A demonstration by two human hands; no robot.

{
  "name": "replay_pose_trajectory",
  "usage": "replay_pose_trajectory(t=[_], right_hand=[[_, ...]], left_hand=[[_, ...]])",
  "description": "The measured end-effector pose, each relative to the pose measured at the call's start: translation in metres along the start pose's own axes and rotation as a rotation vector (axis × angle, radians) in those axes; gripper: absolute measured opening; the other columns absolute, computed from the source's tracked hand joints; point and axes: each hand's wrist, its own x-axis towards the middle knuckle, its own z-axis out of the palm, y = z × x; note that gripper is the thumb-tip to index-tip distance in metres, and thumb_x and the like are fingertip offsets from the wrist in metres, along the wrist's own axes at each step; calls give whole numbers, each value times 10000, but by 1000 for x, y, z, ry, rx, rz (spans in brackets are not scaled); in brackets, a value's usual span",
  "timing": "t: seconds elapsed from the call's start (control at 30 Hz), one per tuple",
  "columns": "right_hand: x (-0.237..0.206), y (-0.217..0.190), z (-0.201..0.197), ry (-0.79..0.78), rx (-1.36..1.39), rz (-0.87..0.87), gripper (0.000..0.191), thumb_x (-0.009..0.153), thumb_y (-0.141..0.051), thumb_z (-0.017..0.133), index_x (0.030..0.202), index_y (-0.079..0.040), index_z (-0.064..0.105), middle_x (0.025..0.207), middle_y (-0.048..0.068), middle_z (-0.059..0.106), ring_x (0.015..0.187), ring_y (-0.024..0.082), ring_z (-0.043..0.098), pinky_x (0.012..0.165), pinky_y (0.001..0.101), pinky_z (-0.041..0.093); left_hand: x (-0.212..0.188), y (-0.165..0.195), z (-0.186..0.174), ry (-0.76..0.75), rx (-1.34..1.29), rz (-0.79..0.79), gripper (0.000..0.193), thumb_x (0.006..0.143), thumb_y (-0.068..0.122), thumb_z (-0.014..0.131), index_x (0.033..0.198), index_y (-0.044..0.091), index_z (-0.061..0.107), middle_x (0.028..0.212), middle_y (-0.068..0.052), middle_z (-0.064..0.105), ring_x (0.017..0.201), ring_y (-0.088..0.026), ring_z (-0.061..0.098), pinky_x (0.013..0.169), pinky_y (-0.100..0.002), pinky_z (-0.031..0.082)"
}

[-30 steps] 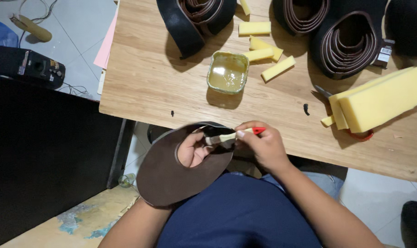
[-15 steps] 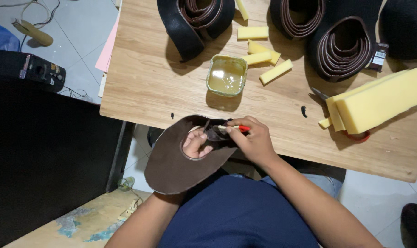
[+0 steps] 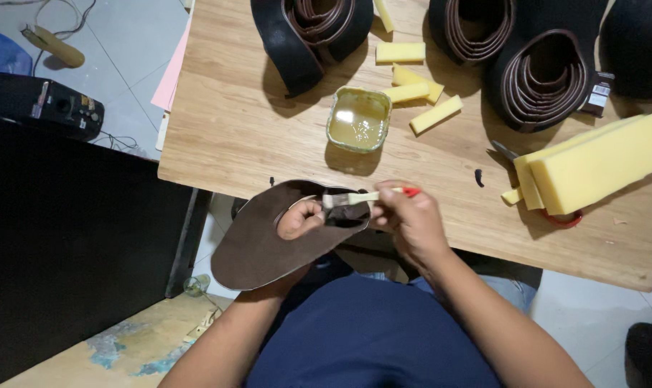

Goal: The person sits at a workbench and applies glue with a brush to the edge of a brown shoe upper, dipping the brush into a container of glue and working around the piece. They briefly handle a foam block and reposition the upper while continuing to brush glue along it.

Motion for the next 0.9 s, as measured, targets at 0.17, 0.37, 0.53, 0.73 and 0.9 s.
replay_pose_trajectory(t=[0.17, 0.37, 0.53, 0.73, 0.9], right_hand=[[-9, -14, -20, -29, -448, -362, 75, 1022, -75, 618, 1000, -7, 642, 898, 79, 671, 797, 143, 623, 746, 278, 541], [-16, -11, 1, -196, -900, -680, 115, 930, -80, 690, 1014, -4, 705, 991, 94, 679, 904, 168, 661, 808, 286, 527], [-17, -9, 3, -207, -902, -431, 154, 898, -86, 718, 1026, -6, 749, 949, 78, 703, 870, 158, 676, 793, 286, 526], [-21, -14, -13, -183, -599, -155, 136, 953, -97, 667, 1045, -8, 713, 938, 82, 703, 876, 147, 653, 804, 283, 536], [-29, -28, -7, -206, -884, -467, 125, 923, -98, 682, 1013, -17, 713, 981, 82, 684, 892, 163, 680, 806, 313, 563]], left_hand=[[13, -8, -5, -27, 80, -125, 81, 923, 127, 687, 947, 53, 663, 738, 27, 597, 633, -54, 518, 560, -226, 423], [12, -11, -5, -74, 75, -133, 91, 927, 131, 697, 958, 51, 669, 755, 47, 594, 647, -32, 503, 563, -208, 401], [24, -18, -7, -98, -52, -151, 76, 930, 97, 684, 974, 43, 652, 752, 40, 579, 637, -29, 493, 563, -197, 391], [27, -19, -7, -87, -81, -35, 54, 955, 95, 651, 957, 47, 629, 786, 44, 605, 675, -25, 516, 609, -206, 446], [16, -4, 2, -5, 275, 12, 82, 938, 127, 646, 903, 55, 631, 712, 21, 566, 649, -62, 513, 582, -242, 439]])
